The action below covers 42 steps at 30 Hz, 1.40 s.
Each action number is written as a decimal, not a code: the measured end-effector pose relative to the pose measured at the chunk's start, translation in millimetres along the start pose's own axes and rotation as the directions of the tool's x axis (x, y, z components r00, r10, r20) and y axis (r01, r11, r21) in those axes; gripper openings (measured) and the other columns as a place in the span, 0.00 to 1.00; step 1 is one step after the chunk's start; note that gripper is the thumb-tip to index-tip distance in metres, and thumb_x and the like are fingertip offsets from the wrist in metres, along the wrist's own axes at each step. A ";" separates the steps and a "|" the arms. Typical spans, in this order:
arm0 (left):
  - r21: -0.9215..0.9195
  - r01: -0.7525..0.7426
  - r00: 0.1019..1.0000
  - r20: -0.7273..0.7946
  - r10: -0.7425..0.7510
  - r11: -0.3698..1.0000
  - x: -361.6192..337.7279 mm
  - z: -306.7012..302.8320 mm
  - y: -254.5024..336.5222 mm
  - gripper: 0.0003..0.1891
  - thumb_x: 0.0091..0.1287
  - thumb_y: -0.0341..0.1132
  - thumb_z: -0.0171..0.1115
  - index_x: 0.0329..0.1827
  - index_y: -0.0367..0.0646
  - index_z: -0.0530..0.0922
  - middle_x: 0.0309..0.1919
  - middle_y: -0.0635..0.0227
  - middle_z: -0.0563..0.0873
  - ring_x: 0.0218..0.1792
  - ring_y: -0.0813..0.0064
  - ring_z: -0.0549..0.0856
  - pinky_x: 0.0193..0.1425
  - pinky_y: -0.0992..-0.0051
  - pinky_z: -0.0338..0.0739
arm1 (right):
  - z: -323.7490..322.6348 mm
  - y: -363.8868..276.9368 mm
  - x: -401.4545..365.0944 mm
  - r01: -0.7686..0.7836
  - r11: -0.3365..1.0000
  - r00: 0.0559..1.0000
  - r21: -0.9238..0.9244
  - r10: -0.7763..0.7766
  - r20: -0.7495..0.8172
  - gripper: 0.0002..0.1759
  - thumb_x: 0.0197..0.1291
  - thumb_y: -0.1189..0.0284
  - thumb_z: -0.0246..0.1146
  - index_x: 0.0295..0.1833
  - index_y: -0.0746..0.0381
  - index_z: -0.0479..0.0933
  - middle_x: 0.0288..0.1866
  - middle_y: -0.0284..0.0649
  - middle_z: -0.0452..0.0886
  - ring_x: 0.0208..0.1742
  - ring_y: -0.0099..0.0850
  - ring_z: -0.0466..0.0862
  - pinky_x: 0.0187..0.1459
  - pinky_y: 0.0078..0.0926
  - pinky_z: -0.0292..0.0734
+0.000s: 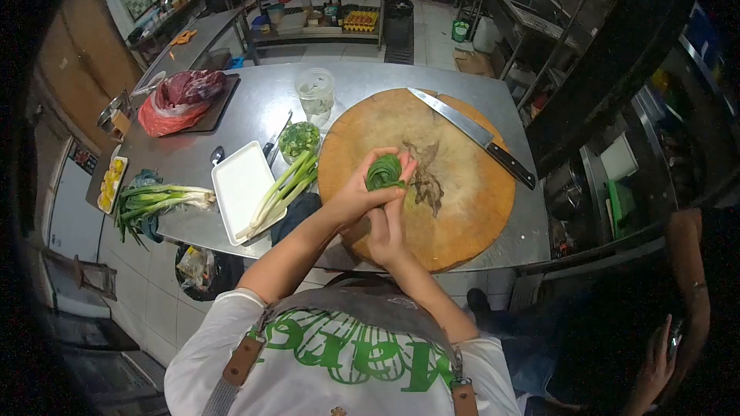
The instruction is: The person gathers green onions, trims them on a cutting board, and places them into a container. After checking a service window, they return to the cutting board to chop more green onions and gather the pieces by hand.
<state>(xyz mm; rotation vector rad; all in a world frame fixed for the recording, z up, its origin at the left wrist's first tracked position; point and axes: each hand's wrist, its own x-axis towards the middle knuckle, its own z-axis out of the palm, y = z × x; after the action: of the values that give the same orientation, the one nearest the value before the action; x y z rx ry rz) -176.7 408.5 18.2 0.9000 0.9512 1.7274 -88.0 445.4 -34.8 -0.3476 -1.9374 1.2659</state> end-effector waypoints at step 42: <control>0.853 -0.486 0.868 0.497 0.010 -0.189 -2.6 -27.9 -28.5 0.26 0.55 0.39 0.58 0.52 0.32 0.65 0.37 0.57 0.74 0.37 0.61 0.73 0.39 0.70 0.70 | -98.3 -23.9 26.5 0.502 0.662 0.847 -0.556 -0.246 0.472 0.15 0.42 0.76 0.64 0.41 0.61 0.77 0.39 0.38 0.76 0.43 0.36 0.75 0.42 0.29 0.73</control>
<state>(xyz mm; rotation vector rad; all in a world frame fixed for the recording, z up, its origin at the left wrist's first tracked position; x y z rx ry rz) -189.8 407.9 -19.6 2.5080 2.0141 0.5930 -29.3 514.2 17.7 -0.0281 -2.5827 0.3204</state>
